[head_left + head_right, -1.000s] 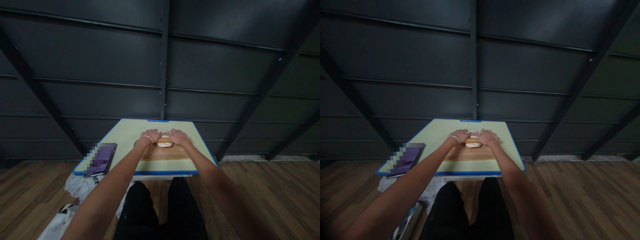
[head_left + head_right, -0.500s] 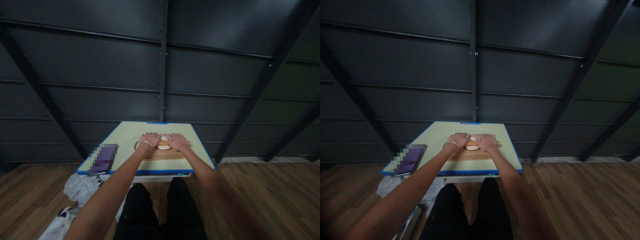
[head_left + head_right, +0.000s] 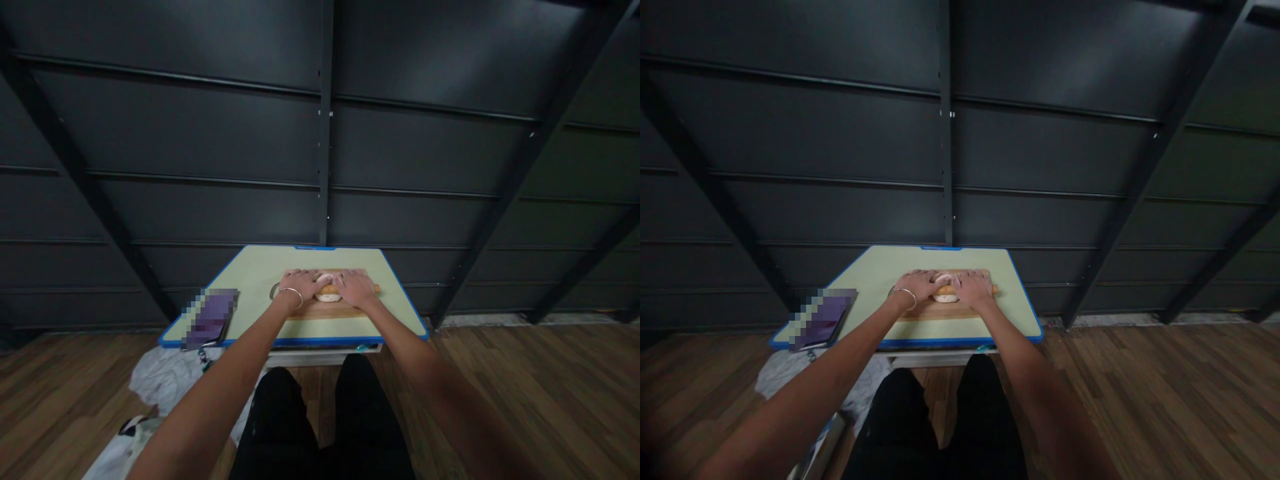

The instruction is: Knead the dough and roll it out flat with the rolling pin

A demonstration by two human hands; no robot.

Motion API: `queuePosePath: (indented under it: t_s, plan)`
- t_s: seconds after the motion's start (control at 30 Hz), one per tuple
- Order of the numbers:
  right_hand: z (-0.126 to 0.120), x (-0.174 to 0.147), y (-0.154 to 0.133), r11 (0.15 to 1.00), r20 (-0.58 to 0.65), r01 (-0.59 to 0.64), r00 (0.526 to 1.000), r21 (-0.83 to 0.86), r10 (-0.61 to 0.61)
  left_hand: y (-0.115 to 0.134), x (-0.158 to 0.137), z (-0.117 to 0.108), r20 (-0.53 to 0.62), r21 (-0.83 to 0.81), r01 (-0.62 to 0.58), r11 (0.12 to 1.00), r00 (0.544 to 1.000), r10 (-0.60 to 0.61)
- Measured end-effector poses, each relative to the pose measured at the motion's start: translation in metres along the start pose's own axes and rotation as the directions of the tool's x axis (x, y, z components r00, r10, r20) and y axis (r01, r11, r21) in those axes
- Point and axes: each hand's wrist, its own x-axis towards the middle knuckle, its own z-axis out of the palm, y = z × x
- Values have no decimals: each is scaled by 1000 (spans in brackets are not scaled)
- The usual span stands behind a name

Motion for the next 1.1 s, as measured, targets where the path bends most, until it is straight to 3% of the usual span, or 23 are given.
queuePosePath:
  t_s: [0.5, 1.1]
  plan:
    - [3, -10, -1, 999, -33, 34, 999, 3, -34, 1, -13, -2, -19, 48, -100, 994, 995, 101]
    - [5, -19, -4, 1000, -56, -5, 998, 15, 5, 5, -16, 1, 32, 76, 11, 997, 999, -14]
